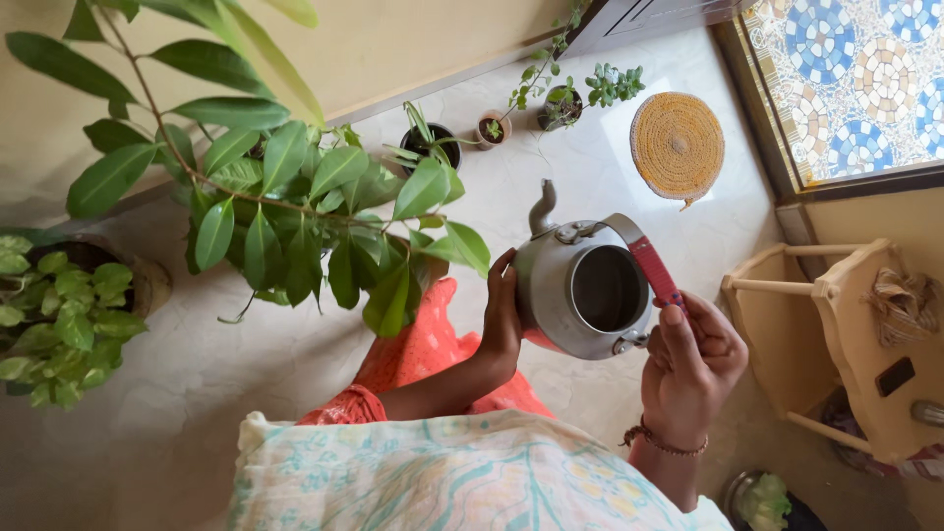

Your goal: The person waters potted plants by pouring water into their pots using a metal kettle.

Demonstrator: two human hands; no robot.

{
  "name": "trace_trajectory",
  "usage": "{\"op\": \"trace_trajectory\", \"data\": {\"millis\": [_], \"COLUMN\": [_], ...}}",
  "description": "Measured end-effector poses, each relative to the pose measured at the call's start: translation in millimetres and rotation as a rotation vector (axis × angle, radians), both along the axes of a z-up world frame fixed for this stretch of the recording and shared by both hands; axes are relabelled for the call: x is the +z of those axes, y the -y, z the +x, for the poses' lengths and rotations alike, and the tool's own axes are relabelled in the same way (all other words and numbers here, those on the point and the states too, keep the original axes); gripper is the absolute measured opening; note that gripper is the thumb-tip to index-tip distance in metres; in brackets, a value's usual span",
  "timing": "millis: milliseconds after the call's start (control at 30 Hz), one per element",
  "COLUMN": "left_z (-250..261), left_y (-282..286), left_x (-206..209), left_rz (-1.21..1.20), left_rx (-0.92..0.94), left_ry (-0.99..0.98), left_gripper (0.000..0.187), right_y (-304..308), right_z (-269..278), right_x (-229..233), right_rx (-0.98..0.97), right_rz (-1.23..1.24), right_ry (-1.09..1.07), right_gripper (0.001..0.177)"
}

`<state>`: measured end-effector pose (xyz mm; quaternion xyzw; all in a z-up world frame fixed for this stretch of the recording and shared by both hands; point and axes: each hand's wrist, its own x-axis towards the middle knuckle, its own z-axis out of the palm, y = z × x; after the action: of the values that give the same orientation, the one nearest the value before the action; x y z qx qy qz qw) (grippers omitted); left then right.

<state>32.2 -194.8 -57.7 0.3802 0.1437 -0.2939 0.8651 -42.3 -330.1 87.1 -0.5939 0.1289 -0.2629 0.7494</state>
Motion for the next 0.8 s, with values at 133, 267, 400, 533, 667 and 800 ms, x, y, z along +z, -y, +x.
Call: {"op": "trace_trajectory", "data": {"millis": [133, 267, 400, 533, 667, 800], "left_z": [33, 71, 111, 141, 165, 182], "left_y": [12, 25, 33, 38, 41, 44], "left_x": [-18, -38, -45, -51, -57, -65], "left_rz": [-0.003, 0.093, 0.088, 0.089, 0.072, 0.066], "left_rx": [0.034, 0.071, 0.098, 0.173, 0.183, 0.213], "left_ry": [-0.133, -0.142, -0.186, -0.178, -0.274, -0.290], "left_gripper": [0.058, 0.061, 0.060, 0.057, 0.055, 0.055], "right_y": [11, 29, 40, 45, 46, 46], "right_z": [39, 81, 121, 155, 185, 208], "right_x": [-12, -22, -33, -38, -40, -44], "right_rx": [-0.002, 0.065, 0.113, 0.126, 0.148, 0.150], "right_rz": [-0.047, -0.051, -0.037, -0.024, -0.047, -0.047], "right_ry": [-0.020, -0.055, -0.057, -0.085, -0.125, -0.194], "right_gripper": [0.023, 0.019, 0.018, 0.020, 0.019, 0.019]}}
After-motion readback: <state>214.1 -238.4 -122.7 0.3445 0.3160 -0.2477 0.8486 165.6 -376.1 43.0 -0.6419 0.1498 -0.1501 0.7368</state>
